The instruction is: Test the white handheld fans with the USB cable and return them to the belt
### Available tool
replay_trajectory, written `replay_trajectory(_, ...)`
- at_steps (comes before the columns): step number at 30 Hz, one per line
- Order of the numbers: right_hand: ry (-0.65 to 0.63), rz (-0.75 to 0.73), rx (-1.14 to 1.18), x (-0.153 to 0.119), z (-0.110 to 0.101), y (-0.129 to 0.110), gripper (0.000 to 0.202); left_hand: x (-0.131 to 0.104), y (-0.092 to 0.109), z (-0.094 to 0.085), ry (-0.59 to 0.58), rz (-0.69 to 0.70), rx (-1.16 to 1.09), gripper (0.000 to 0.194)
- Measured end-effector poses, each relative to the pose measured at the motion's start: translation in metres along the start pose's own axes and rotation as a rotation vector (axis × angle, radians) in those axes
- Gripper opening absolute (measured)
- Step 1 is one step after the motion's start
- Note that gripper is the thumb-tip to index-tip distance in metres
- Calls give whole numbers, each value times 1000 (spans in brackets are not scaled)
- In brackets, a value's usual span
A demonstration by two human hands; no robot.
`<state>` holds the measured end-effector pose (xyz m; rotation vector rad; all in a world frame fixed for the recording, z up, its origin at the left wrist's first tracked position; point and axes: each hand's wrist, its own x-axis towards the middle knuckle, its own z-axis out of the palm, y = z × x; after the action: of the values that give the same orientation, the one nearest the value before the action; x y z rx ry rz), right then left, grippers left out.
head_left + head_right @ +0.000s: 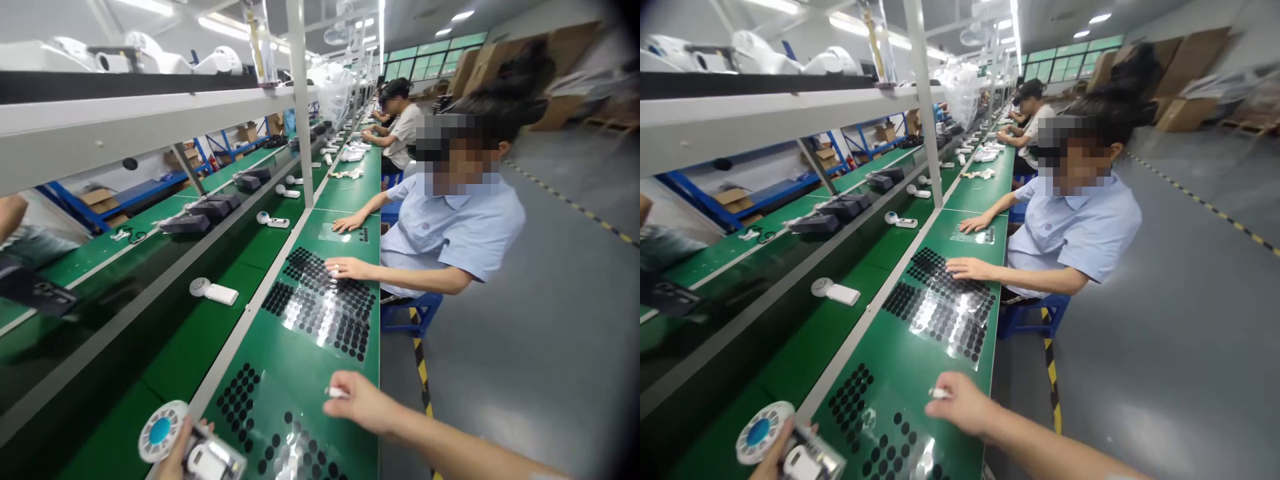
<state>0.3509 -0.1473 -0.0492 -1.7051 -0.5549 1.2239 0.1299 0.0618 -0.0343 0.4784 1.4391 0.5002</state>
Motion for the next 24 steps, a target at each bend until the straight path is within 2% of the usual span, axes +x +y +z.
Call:
replay_trajectory(3,-142,48,114,6,40,0,28,-21,-24,52,-88,67,-98,11)
replay_trajectory(5,-191,116,183,9,51,-6,36,-28,-33,70,-139,101,-177,10)
replay_trajectory(7,-198,135,256,12,54,-13,40,-31,-36,77,-151,126,-247,9)
replay_trajectory(11,-347,-11,345,19,60,-30,42,-34,-26,72,-190,158,-254,8)
replay_trajectory(13,-417,-43,335,24,69,-41,39,-40,-16,65,-216,192,-256,10)
replay_trajectory(15,-446,2,333,33,78,-52,32,-46,-10,55,-245,238,-263,11)
replay_trajectory(17,-481,82,354,50,84,-63,24,-47,-15,36,-245,294,-201,15)
replay_trajectory(18,-499,116,370,61,86,-68,22,-45,-23,24,-208,330,-137,20)
replay_trajectory(20,-525,149,380,87,90,-79,17,-36,-51,-5,-55,385,46,34)
replay_trajectory(22,-534,185,376,116,97,-89,14,-22,-92,-37,100,434,259,46)
replay_trajectory(23,-532,202,378,130,101,-94,14,-16,-114,-51,142,443,383,47)
replay_trajectory(24,-523,215,384,143,107,-98,15,-10,-136,-63,171,577,481,45)
